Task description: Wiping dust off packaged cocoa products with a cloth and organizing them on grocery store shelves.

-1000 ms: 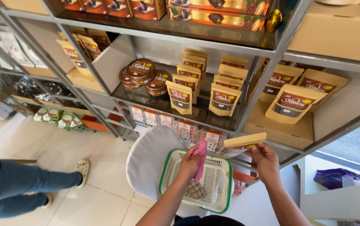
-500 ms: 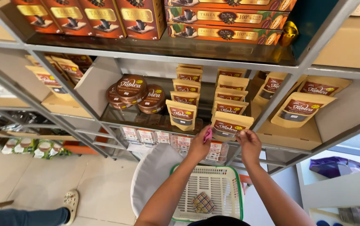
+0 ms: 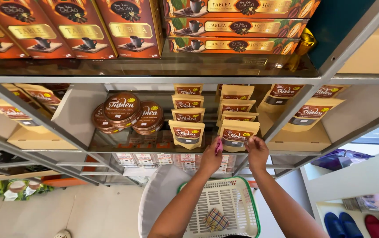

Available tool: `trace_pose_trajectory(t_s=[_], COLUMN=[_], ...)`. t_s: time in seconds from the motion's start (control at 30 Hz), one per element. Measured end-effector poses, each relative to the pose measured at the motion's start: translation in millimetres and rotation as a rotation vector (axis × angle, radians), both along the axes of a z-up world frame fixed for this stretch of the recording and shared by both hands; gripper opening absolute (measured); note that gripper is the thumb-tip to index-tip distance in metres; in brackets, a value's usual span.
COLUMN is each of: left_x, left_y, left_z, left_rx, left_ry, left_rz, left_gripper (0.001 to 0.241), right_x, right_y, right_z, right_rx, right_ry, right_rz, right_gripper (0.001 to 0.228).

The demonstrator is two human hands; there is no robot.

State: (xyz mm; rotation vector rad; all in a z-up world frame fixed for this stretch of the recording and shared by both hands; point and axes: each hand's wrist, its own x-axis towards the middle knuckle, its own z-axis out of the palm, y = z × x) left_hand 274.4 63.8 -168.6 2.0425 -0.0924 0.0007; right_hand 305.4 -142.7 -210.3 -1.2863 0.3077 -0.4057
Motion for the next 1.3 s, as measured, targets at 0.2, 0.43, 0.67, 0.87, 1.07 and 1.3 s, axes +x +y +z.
trace_pose_trajectory(t_s=[0.2, 0.43, 0.67, 0.87, 1.07, 1.3], left_x=[9, 10, 5, -1, -55, -141], left_y=[-4, -8, -9, -12, -7, 26], left_z=[-19, -12, -22, -33, -25, -102], left_rx=[-0.049, -0.054, -0.133, -0.06, -0.22, -1.256], left_ry=[-0.106, -0.066, -0.104, -0.121, -0.152, 0.426], left_rz=[-0.037, -0.031, 0.024, 0.082, 0.179, 0.261], left_gripper=[0.064, 0.062, 0.064, 0.066, 0.063, 0.037], right_x=[-8, -11, -13, -24, -67, -115], right_y=[6, 8, 7, -1, -15, -32], right_z=[11, 15, 13, 13, 10, -39], right_rx=[-0.045, -0.117, -0.235, -0.288, -0.363, 0.079], right_ry=[-0.032, -0.043, -0.051, -0.047, 0.064, 0.168], right_rz=[-0.032, -0.065, -0.024, 0.043, 0.092, 0.479], right_gripper=[0.017, 0.019, 0.036, 0.048, 0.052, 0.043])
